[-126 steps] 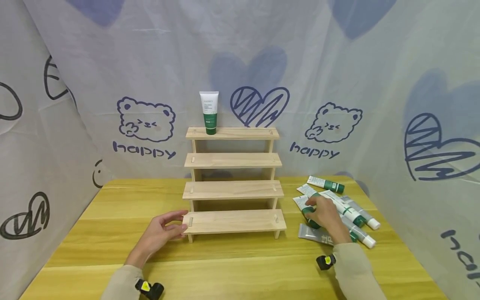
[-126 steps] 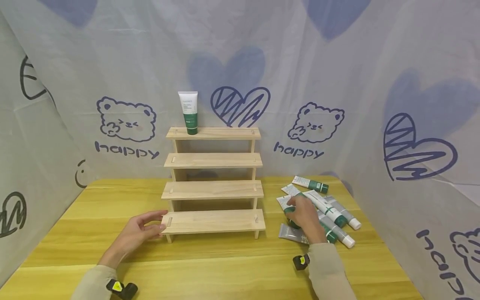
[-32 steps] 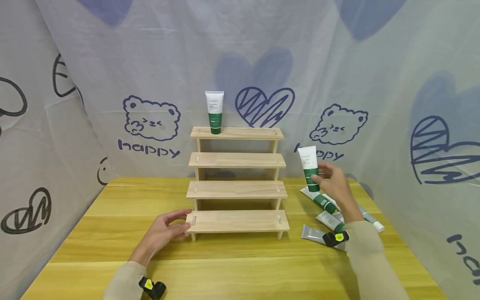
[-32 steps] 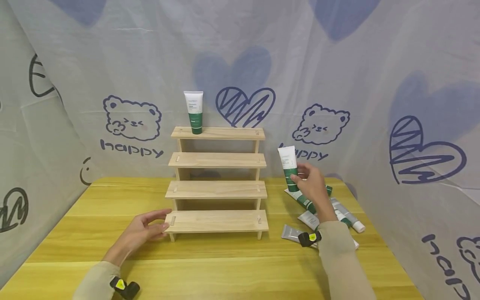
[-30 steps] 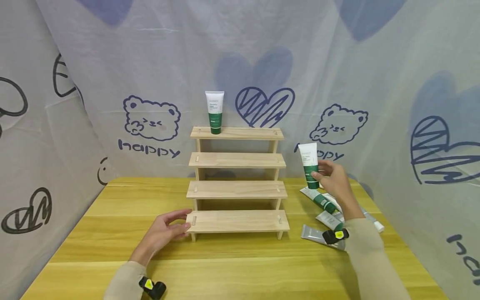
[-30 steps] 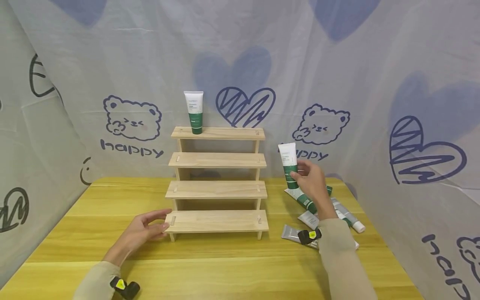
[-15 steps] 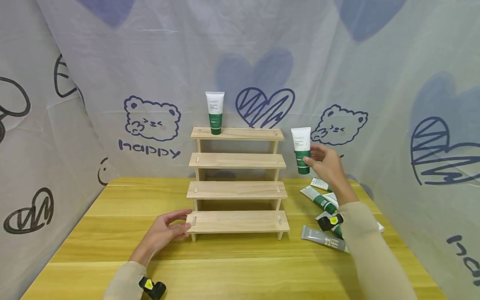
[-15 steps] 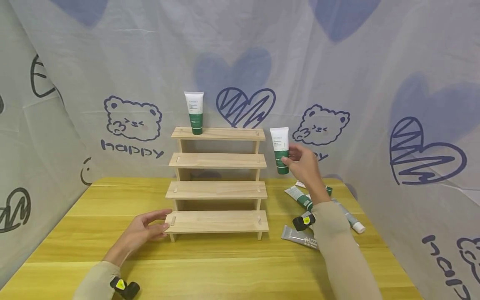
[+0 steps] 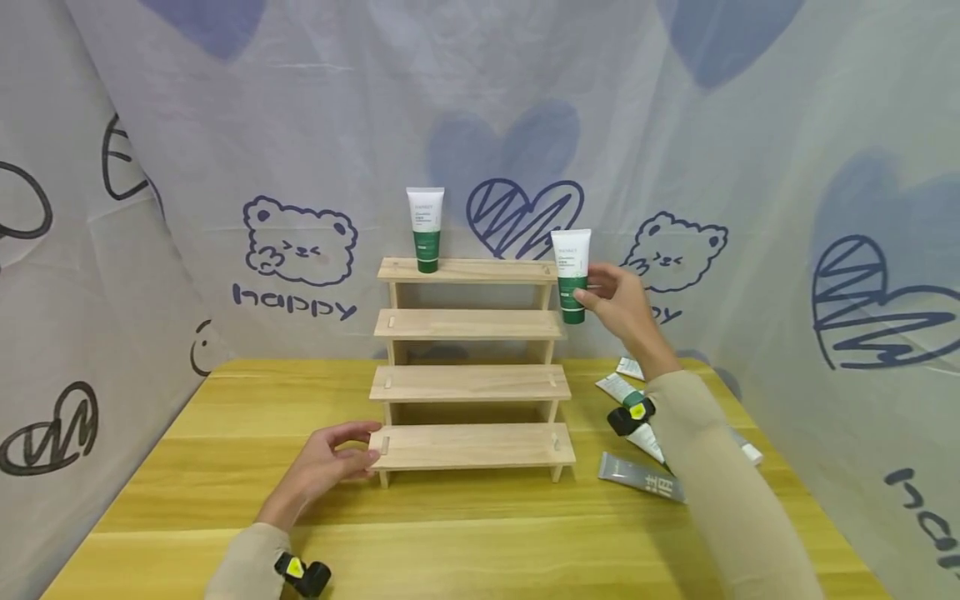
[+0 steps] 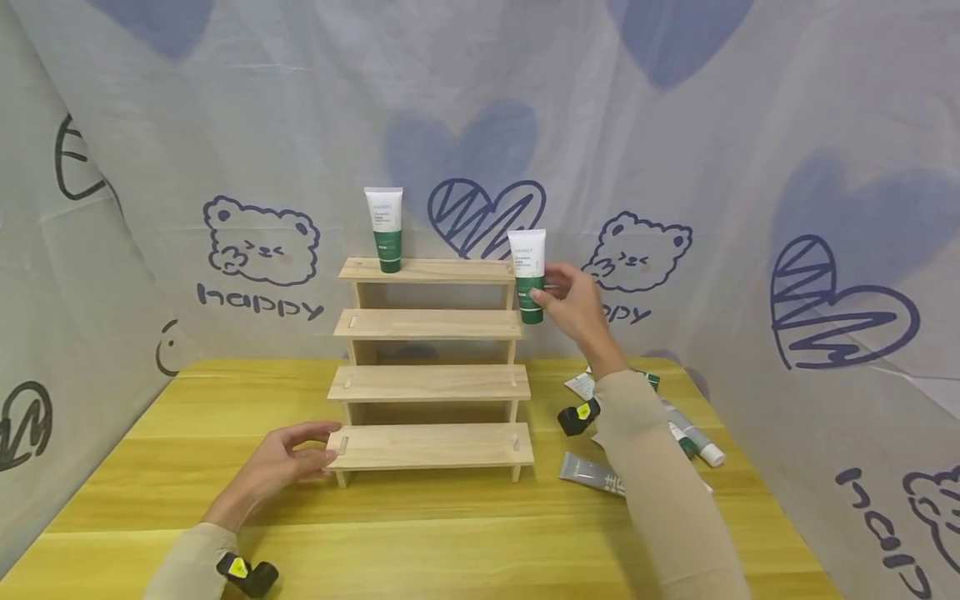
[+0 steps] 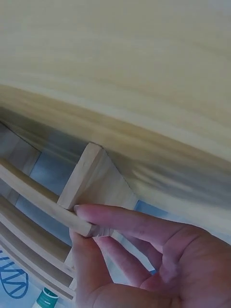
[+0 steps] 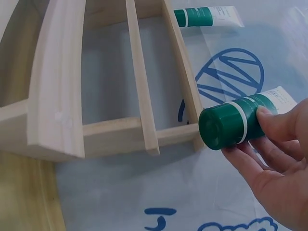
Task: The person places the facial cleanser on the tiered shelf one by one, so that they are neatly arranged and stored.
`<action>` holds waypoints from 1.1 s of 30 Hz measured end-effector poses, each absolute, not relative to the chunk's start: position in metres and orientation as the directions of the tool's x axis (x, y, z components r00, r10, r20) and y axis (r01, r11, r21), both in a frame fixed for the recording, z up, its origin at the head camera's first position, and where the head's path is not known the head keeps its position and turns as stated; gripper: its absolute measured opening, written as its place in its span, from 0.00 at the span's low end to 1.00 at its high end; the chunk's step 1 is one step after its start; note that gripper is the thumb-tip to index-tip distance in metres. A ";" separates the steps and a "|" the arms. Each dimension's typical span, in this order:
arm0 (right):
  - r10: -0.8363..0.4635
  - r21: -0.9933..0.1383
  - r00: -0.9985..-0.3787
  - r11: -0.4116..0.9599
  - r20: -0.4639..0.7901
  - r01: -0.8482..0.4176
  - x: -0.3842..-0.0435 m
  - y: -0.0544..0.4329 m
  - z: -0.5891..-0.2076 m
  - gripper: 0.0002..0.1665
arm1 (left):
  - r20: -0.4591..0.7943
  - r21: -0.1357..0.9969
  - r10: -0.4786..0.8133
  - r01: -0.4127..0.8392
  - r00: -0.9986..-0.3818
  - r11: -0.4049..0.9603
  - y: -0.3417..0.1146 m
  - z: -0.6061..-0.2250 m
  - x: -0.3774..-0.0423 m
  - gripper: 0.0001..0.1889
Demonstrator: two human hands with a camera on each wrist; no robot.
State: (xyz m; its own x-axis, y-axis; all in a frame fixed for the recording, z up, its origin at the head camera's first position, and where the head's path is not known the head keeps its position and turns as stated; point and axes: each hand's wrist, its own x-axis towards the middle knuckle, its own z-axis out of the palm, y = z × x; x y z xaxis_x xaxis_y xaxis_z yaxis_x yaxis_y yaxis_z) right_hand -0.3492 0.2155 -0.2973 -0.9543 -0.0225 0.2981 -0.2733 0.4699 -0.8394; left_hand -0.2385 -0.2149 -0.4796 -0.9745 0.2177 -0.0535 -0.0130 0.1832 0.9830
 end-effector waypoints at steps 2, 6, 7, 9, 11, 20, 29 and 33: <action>-0.026 -0.840 -0.952 0.463 0.304 -0.281 -0.352 0.211 -0.296 0.29 | -0.058 0.983 0.206 -0.020 -0.977 0.183 -0.214 -0.478 -0.239 0.30; -0.035 -0.849 -0.952 0.444 0.303 -0.286 -0.359 0.202 -0.293 0.29 | -0.082 0.982 0.179 -0.048 -0.980 0.183 -0.211 -0.476 -0.239 0.30; -0.034 -0.856 -0.954 0.434 0.296 -0.281 -0.360 0.200 -0.292 0.29 | -0.085 0.982 0.176 -0.052 -0.981 0.184 -0.211 -0.476 -0.239 0.30; -0.038 -0.875 -0.959 0.400 0.281 -0.272 -0.363 0.196 -0.290 0.30 | -0.091 0.981 0.174 -0.058 -0.981 0.184 -0.211 -0.476 -0.239 0.30; -0.039 -0.895 -0.964 0.362 0.264 -0.260 -0.366 0.192 -0.287 0.30 | -0.091 0.982 0.172 -0.059 -0.981 0.182 -0.211 -0.476 -0.239 0.30; -0.039 -0.921 -0.970 0.304 0.241 -0.242 -0.378 0.176 -0.278 0.31 | -0.094 0.980 0.167 -0.062 -0.981 0.192 -0.209 -0.476 -0.238 0.30; -0.052 -0.869 -0.942 0.371 0.333 -0.327 -0.391 0.161 -0.266 0.29 | -0.092 0.981 0.172 -0.059 -0.981 0.186 -0.210 -0.476 -0.237 0.30; -0.061 -0.861 -0.932 0.365 0.356 -0.353 -0.397 0.155 -0.262 0.29 | -0.097 0.981 0.170 -0.065 -0.981 0.183 -0.209 -0.476 -0.237 0.30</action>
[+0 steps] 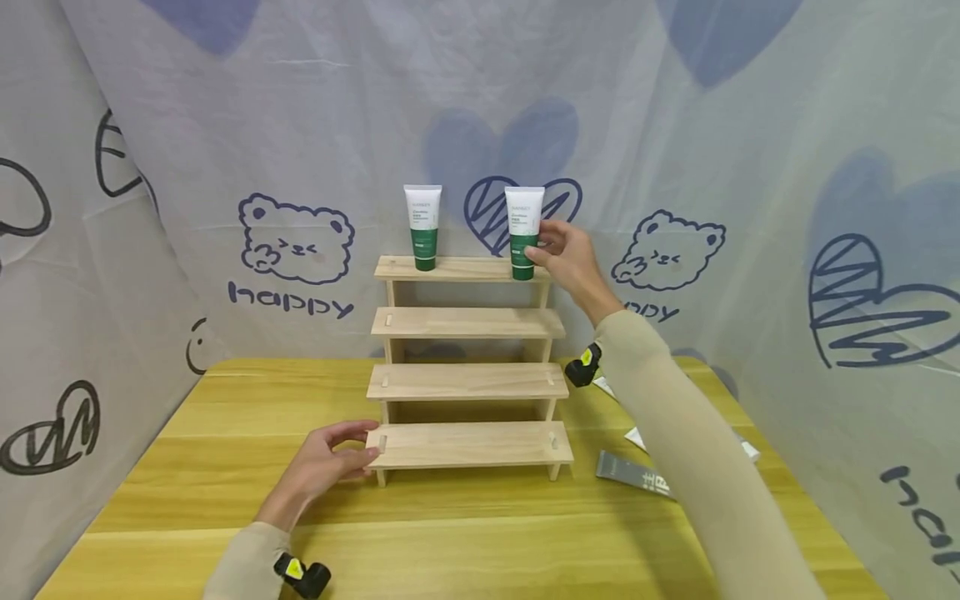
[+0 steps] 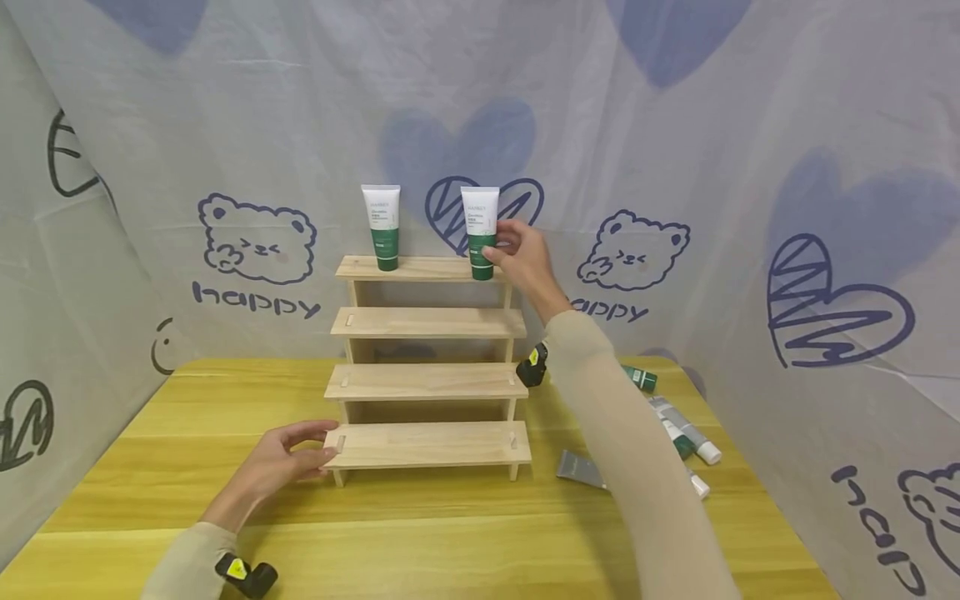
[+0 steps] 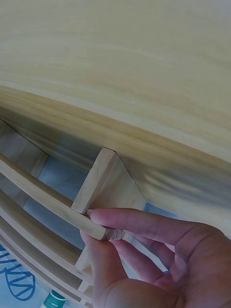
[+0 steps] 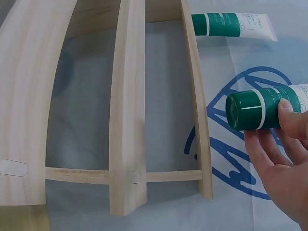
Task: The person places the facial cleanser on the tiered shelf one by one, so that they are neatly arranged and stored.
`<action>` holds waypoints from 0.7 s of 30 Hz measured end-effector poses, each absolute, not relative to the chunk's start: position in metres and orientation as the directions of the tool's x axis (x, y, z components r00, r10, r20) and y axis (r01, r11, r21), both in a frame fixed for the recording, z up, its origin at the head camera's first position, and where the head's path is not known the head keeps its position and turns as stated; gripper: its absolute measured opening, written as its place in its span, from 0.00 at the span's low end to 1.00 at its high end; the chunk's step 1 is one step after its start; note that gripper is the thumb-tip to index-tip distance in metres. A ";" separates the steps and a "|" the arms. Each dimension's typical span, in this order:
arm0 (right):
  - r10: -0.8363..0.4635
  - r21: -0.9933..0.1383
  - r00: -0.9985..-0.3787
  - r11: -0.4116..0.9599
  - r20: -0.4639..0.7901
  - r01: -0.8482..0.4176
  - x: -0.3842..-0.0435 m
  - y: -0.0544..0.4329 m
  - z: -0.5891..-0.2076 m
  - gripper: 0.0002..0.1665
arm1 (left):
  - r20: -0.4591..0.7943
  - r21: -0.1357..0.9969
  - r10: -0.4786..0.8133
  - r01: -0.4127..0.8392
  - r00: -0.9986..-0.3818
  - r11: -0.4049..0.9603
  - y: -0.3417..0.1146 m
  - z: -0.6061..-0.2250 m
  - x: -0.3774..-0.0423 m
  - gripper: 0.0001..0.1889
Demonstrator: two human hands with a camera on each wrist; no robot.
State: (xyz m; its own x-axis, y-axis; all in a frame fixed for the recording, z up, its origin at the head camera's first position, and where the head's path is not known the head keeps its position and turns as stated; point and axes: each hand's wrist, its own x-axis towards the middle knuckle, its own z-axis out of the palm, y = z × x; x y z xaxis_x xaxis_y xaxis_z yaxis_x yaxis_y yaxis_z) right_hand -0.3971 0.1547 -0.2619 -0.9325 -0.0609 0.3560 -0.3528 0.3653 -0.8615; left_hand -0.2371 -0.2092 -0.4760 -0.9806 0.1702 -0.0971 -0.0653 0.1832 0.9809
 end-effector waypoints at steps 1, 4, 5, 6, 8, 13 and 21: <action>-0.065 -0.860 -0.929 0.359 0.363 -0.362 -0.399 0.153 -0.262 0.28 | -0.096 0.981 0.171 -0.064 -0.980 0.183 -0.209 -0.476 -0.237 0.30; -0.076 -0.861 -0.921 0.332 0.383 -0.385 -0.403 0.148 -0.261 0.27 | -0.098 0.981 0.171 -0.066 -0.980 0.182 -0.209 -0.475 -0.237 0.30; -0.079 -0.859 -0.918 0.331 0.387 -0.391 -0.405 0.146 -0.261 0.27 | -0.095 0.981 0.172 -0.063 -0.980 0.182 -0.208 -0.475 -0.237 0.30; -0.083 -0.858 -0.916 0.327 0.392 -0.396 -0.406 0.144 -0.261 0.27 | -0.093 0.981 0.175 -0.060 -0.980 0.183 -0.208 -0.475 -0.237 0.30; -0.090 -0.857 -0.913 0.319 0.398 -0.405 -0.409 0.141 -0.261 0.27 | -0.094 0.982 0.171 -0.063 -0.981 0.180 -0.208 -0.475 -0.237 0.30; -0.088 -0.862 -0.910 0.295 0.406 -0.413 -0.415 0.133 -0.262 0.27 | -0.099 0.982 0.162 -0.070 -0.982 0.176 -0.208 -0.475 -0.237 0.30; -0.092 -0.860 -0.908 0.295 0.408 -0.416 -0.424 0.121 -0.263 0.26 | -0.092 0.980 0.154 -0.062 -0.984 0.189 -0.208 -0.477 -0.237 0.29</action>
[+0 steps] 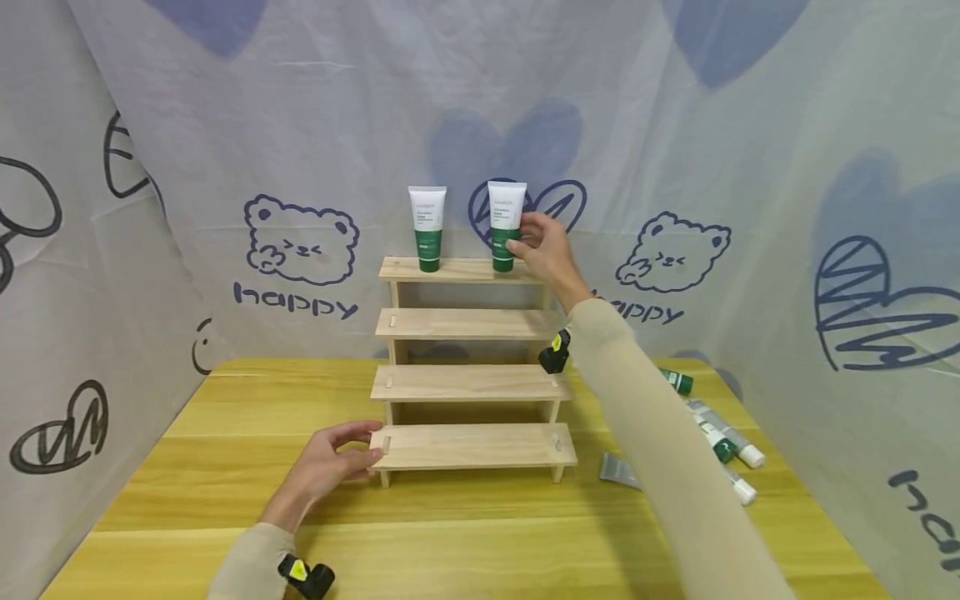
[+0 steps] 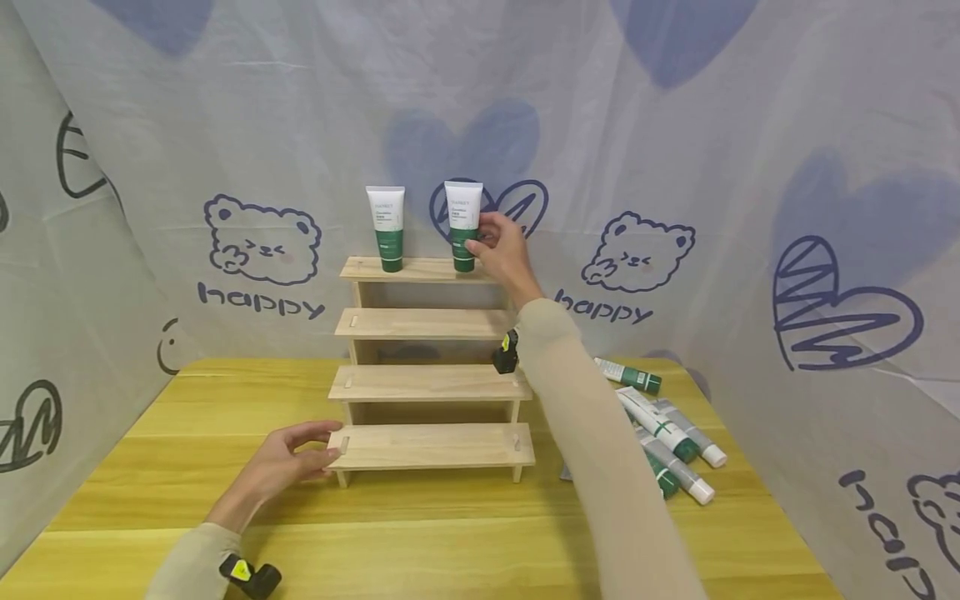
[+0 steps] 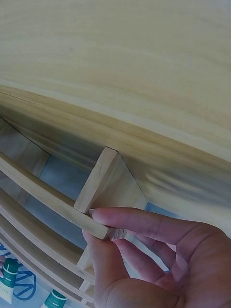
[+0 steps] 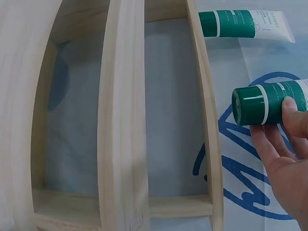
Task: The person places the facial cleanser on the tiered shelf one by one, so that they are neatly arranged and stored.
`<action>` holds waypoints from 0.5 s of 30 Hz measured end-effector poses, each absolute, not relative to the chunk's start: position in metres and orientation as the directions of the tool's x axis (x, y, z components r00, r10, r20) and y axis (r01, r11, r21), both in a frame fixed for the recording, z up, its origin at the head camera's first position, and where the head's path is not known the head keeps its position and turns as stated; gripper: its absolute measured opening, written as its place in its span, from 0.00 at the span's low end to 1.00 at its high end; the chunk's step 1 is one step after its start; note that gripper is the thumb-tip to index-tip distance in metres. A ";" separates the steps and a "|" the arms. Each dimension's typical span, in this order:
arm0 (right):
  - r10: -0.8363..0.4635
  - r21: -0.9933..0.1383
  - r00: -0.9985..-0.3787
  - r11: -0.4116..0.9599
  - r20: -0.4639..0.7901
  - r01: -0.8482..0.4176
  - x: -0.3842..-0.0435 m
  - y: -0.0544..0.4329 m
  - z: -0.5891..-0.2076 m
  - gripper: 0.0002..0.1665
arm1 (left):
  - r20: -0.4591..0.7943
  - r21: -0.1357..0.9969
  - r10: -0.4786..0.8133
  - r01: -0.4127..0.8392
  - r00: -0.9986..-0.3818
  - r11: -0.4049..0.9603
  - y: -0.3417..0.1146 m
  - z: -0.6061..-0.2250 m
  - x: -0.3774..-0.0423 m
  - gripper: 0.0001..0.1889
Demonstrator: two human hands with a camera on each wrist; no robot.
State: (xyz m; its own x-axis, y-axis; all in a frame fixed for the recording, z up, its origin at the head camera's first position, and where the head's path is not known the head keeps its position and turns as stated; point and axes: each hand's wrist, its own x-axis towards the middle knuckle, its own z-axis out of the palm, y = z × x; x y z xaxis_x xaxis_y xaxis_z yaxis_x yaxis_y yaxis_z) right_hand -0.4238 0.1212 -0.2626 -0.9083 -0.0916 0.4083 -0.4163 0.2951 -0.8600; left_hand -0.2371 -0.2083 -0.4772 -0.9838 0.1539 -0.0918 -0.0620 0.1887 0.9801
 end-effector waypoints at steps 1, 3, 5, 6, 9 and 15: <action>-0.092 -0.858 -0.907 0.298 0.410 -0.418 -0.425 0.120 -0.263 0.26 | -0.093 0.980 0.154 -0.063 -0.984 0.189 -0.208 -0.477 -0.237 0.29; -0.094 -0.857 -0.907 0.299 0.411 -0.419 -0.427 0.118 -0.263 0.26 | -0.095 0.980 0.152 -0.066 -0.984 0.186 -0.208 -0.476 -0.237 0.29; -0.093 -0.861 -0.909 0.293 0.407 -0.416 -0.428 0.115 -0.263 0.26 | -0.096 0.980 0.148 -0.068 -0.984 0.185 -0.209 -0.476 -0.237 0.29; -0.092 -0.863 -0.910 0.292 0.404 -0.413 -0.429 0.114 -0.263 0.26 | -0.095 0.980 0.153 -0.065 -0.984 0.187 -0.209 -0.476 -0.237 0.29; -0.089 -0.876 -0.915 0.265 0.394 -0.404 -0.431 0.110 -0.265 0.27 | -0.099 0.980 0.145 -0.072 -0.984 0.184 -0.209 -0.476 -0.237 0.29; -0.064 -0.892 -0.922 0.234 0.383 -0.387 -0.432 0.103 -0.271 0.27 | -0.107 0.980 0.142 -0.080 -0.984 0.185 -0.208 -0.476 -0.236 0.29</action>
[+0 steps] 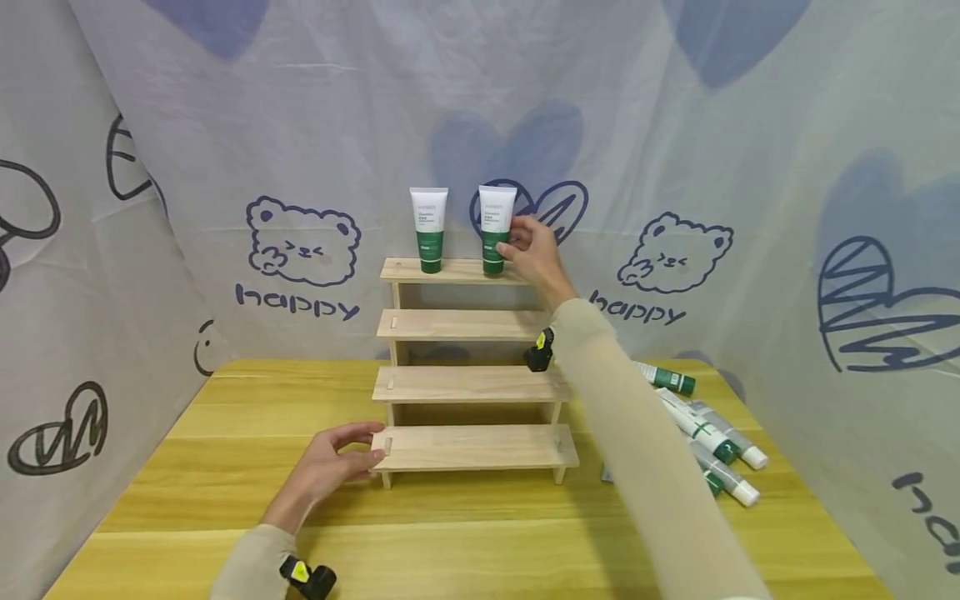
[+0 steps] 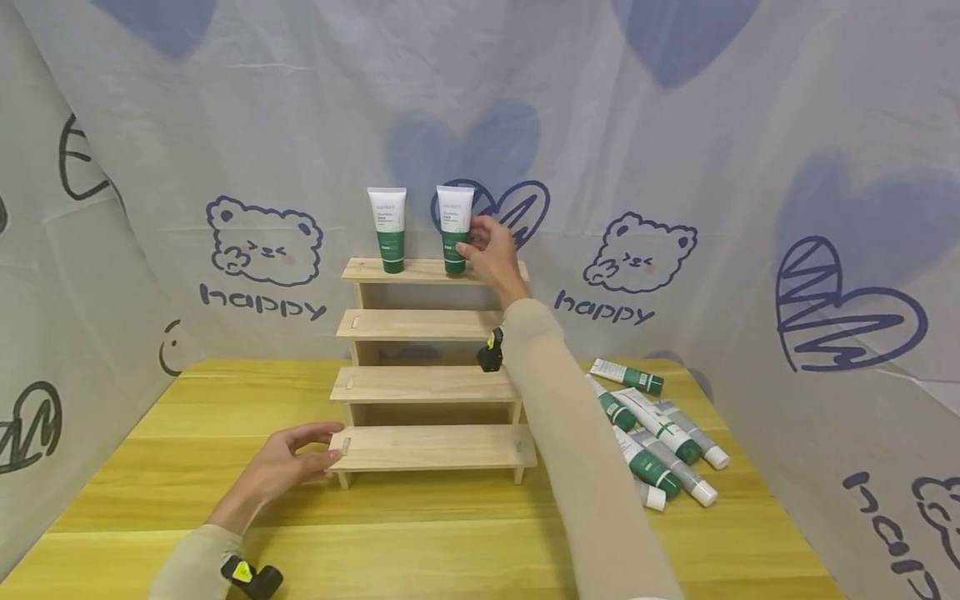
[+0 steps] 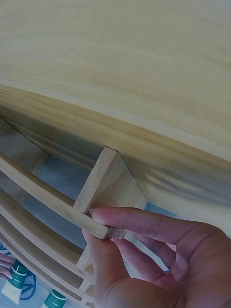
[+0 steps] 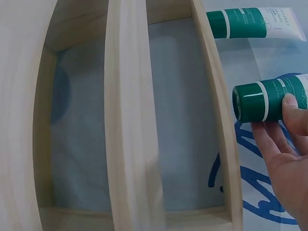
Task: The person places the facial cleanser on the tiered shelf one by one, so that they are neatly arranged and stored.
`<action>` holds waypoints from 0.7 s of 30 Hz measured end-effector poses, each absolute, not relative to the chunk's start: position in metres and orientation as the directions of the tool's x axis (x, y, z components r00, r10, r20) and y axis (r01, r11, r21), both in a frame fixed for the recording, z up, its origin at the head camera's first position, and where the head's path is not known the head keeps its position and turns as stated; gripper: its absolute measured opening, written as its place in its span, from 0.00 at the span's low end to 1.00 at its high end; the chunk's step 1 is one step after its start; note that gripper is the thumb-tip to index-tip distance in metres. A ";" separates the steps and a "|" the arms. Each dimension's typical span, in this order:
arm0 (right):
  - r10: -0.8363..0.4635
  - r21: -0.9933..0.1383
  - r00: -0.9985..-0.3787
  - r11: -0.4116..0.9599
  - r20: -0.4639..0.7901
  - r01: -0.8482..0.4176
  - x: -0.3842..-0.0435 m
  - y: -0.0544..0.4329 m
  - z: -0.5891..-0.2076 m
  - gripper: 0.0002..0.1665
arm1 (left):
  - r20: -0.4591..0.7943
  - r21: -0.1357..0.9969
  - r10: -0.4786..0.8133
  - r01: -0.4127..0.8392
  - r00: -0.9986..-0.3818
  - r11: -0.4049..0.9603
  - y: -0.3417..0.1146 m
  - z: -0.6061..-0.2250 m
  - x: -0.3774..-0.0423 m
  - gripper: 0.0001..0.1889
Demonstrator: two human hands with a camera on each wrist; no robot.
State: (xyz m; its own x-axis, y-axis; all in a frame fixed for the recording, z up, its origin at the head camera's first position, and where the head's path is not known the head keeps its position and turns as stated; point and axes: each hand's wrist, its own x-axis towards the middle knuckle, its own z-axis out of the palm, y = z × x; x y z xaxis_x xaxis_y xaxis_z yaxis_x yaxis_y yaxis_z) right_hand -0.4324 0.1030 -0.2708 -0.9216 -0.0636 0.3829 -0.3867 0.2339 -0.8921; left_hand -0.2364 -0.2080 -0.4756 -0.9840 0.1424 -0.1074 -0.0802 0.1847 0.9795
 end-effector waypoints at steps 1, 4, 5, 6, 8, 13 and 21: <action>-0.060 -0.892 -0.921 0.234 0.385 -0.388 -0.433 0.102 -0.272 0.26 | -0.107 0.980 0.143 -0.079 -0.984 0.184 -0.208 -0.476 -0.236 0.28; -0.050 -0.893 -0.921 0.229 0.387 -0.388 -0.435 0.100 -0.274 0.26 | -0.105 0.980 0.143 -0.078 -0.984 0.185 -0.208 -0.476 -0.237 0.28; -0.049 -0.894 -0.921 0.224 0.386 -0.387 -0.435 0.100 -0.274 0.26 | -0.103 0.980 0.145 -0.075 -0.984 0.186 -0.209 -0.475 -0.236 0.28; -0.049 -0.898 -0.923 0.217 0.383 -0.384 -0.436 0.099 -0.275 0.26 | -0.106 0.980 0.141 -0.079 -0.984 0.181 -0.209 -0.475 -0.237 0.28; -0.051 -0.902 -0.924 0.204 0.379 -0.382 -0.437 0.098 -0.275 0.27 | -0.102 0.980 0.145 -0.074 -0.984 0.184 -0.209 -0.475 -0.237 0.29; -0.066 -0.895 -0.917 0.197 0.394 -0.399 -0.439 0.095 -0.277 0.27 | -0.093 0.982 0.156 -0.064 -0.983 0.178 -0.210 -0.476 -0.238 0.29; -0.071 -0.888 -0.912 0.207 0.404 -0.409 -0.442 0.092 -0.281 0.26 | -0.092 0.984 0.151 -0.066 -0.984 0.166 -0.211 -0.478 -0.240 0.29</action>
